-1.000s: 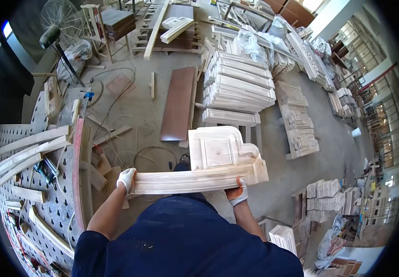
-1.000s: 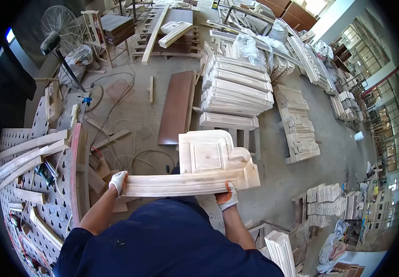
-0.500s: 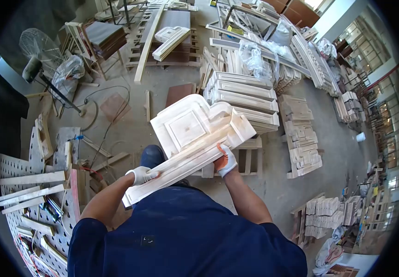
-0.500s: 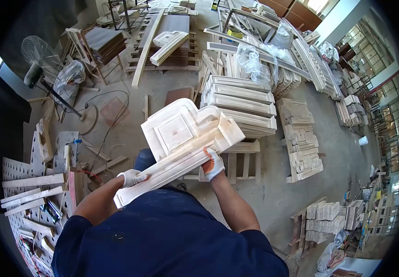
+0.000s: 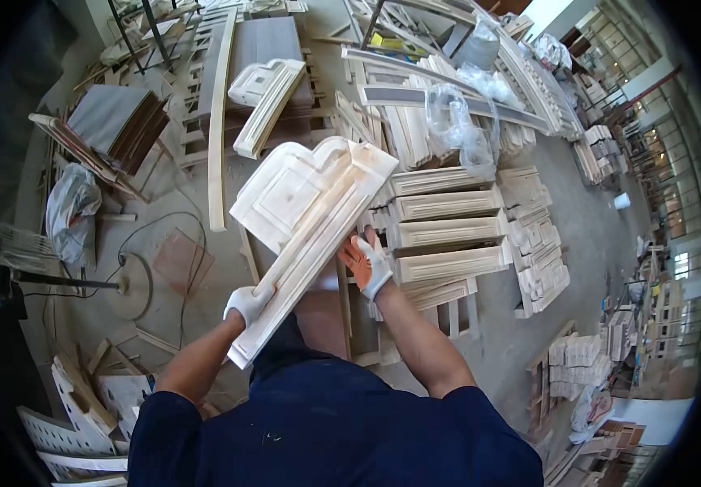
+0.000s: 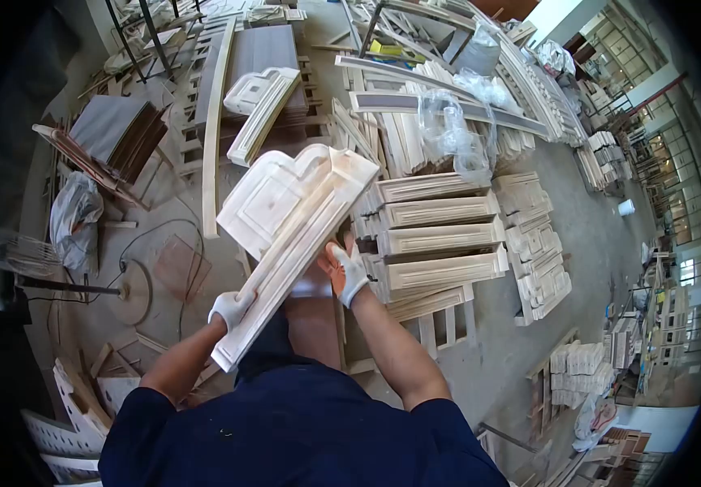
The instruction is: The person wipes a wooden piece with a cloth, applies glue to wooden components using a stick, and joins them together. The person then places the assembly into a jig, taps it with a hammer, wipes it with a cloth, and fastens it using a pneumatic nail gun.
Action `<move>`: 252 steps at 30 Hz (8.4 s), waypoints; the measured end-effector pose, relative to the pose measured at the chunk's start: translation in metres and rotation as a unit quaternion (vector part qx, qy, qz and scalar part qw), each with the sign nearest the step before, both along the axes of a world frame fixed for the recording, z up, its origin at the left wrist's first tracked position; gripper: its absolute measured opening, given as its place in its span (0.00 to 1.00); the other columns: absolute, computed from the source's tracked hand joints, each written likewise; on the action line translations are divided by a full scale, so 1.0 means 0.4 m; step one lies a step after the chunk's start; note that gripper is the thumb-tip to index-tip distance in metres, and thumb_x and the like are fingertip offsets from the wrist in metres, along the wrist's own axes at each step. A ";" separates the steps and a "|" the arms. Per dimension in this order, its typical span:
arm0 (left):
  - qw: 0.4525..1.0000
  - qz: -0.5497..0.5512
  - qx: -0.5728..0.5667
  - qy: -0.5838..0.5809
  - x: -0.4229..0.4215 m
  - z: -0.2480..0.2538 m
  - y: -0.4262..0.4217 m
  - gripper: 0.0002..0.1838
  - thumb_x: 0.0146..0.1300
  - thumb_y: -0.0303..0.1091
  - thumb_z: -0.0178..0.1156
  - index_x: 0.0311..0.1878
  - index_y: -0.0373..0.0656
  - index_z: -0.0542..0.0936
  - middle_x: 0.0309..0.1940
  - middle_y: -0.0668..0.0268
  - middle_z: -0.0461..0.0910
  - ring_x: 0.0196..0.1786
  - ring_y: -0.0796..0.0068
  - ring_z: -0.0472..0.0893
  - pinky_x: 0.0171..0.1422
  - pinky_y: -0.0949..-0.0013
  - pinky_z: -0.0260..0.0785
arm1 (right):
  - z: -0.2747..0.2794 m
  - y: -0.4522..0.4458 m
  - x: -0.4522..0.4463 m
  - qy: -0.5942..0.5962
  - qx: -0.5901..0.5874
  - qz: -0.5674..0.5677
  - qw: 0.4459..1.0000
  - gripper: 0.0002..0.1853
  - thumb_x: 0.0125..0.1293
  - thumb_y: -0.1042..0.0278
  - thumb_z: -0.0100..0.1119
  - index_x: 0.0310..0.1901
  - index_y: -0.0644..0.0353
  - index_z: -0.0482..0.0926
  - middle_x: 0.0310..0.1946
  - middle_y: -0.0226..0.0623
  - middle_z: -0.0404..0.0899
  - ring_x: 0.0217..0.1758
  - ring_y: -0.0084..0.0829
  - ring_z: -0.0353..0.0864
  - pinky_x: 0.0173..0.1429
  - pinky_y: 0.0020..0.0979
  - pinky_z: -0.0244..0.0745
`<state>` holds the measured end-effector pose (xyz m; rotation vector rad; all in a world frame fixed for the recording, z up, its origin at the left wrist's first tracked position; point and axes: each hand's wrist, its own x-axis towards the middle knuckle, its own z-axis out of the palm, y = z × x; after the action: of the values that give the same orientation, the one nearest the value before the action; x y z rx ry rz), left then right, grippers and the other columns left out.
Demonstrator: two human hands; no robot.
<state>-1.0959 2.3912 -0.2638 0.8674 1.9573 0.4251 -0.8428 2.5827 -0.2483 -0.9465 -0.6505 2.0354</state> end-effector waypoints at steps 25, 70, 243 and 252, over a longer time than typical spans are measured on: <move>0.985 0.096 -0.065 0.127 -0.829 -0.588 1.332 0.56 0.51 0.83 0.47 0.54 0.30 0.81 0.53 0.41 0.80 0.59 0.47 0.79 0.63 0.54 0.69 | -0.214 -0.413 0.226 -0.015 -0.474 -0.119 0.873 0.05 0.70 0.60 0.57 0.42 0.48 0.74 0.39 0.34 0.79 0.48 0.43 0.82 0.55 0.44 0.79; 0.595 -0.784 0.163 0.070 1.431 -0.034 -0.120 0.18 0.59 0.46 0.60 0.40 0.42 0.87 0.34 0.51 0.85 0.39 0.53 0.85 0.48 0.56 0.74 | 0.029 -2.267 1.042 -0.236 -0.403 -0.789 0.399 0.06 0.66 0.66 0.59 0.40 0.59 0.79 0.22 0.31 0.75 0.20 0.27 0.73 0.22 0.31 0.68; -0.186 -0.757 -0.621 -0.081 2.743 0.726 -5.415 0.50 0.62 0.81 0.34 0.72 0.49 0.65 0.66 0.59 0.72 0.65 0.56 0.74 0.67 0.50 0.70 | 0.879 -5.511 1.637 -0.341 -0.034 -0.910 -0.236 0.34 0.73 0.48 0.52 0.69 0.68 0.63 0.56 0.38 0.74 0.57 0.27 0.72 0.62 0.34 0.66; -0.361 -0.654 -0.663 -0.051 2.664 0.775 -5.839 0.51 0.64 0.74 0.46 0.75 0.40 0.54 0.70 0.54 0.65 0.66 0.58 0.72 0.68 0.54 0.70 | 0.478 -5.913 1.553 -0.041 0.041 -0.965 -0.254 0.45 0.58 0.25 0.56 0.67 0.54 0.70 0.62 0.34 0.77 0.63 0.31 0.75 0.70 0.39 0.67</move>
<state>-0.0303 0.0555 0.0462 -0.2884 1.5717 3.2116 -0.2215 0.2177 -0.0571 1.0676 -2.3744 3.8349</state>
